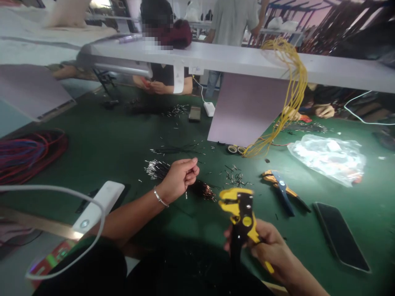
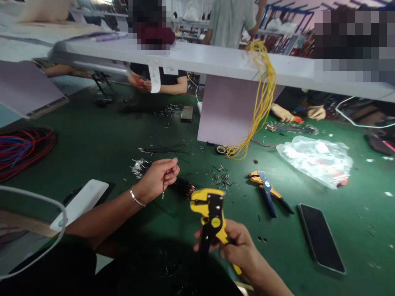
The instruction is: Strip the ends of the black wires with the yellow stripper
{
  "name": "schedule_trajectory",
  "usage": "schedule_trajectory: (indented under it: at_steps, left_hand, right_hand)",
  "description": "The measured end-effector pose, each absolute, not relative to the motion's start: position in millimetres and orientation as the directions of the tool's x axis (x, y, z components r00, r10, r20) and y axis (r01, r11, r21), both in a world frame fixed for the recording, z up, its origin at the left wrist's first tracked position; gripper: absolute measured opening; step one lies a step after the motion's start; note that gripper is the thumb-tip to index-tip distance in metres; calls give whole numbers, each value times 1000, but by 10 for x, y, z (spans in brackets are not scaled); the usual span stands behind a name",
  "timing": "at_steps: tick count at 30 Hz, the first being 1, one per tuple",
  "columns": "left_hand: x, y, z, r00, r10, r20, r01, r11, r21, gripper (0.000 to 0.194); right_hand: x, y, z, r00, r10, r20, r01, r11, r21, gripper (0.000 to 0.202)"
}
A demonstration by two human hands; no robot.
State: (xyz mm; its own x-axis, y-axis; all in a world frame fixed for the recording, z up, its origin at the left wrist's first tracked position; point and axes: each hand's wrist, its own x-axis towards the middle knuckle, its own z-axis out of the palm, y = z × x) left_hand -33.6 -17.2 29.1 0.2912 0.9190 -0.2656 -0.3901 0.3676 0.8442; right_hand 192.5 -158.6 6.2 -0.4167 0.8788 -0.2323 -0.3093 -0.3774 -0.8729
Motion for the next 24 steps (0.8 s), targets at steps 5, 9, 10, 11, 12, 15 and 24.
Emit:
schedule_trajectory:
  at_steps: [5, 9, 10, 11, 12, 15, 24]
  left_hand:
    - [-327, -183, 293, 307, 914, -263, -383, 372, 846, 32]
    - [-320, -183, 266, 332, 906, -264, -393, 387, 834, 32]
    - [-319, -184, 259, 337, 902, -269, -393, 395, 830, 32]
    - [-318, -186, 254, 341, 900, -273, -394, 400, 827, 32]
    - [-317, -188, 250, 344, 898, -276, -394, 404, 826, 32]
    - [-316, -198, 261, 353, 895, -274, -395, 408, 823, 31]
    - [-322, -214, 325, 381, 885, -267, -387, 415, 823, 30]
  right_hand:
    - [1919, -1562, -1, -229, 959, -168, -273, -229, -934, 53]
    - [1752, -1652, -79, -370, 892, -261, -200, -350, -915, 45]
    - [1719, -1672, -83, -418, 865, -278, -168, -375, -912, 39]
    - [1697, -1684, -82, -465, 836, -293, -139, -396, -908, 32]
    - [1684, -1688, -79, -510, 805, -302, -124, -417, -901, 29]
    - [1694, -1656, -72, -618, 734, -282, -224, -508, -832, 41]
    - [1712, -1458, 10, -658, 700, -276, -374, -622, -688, 27]
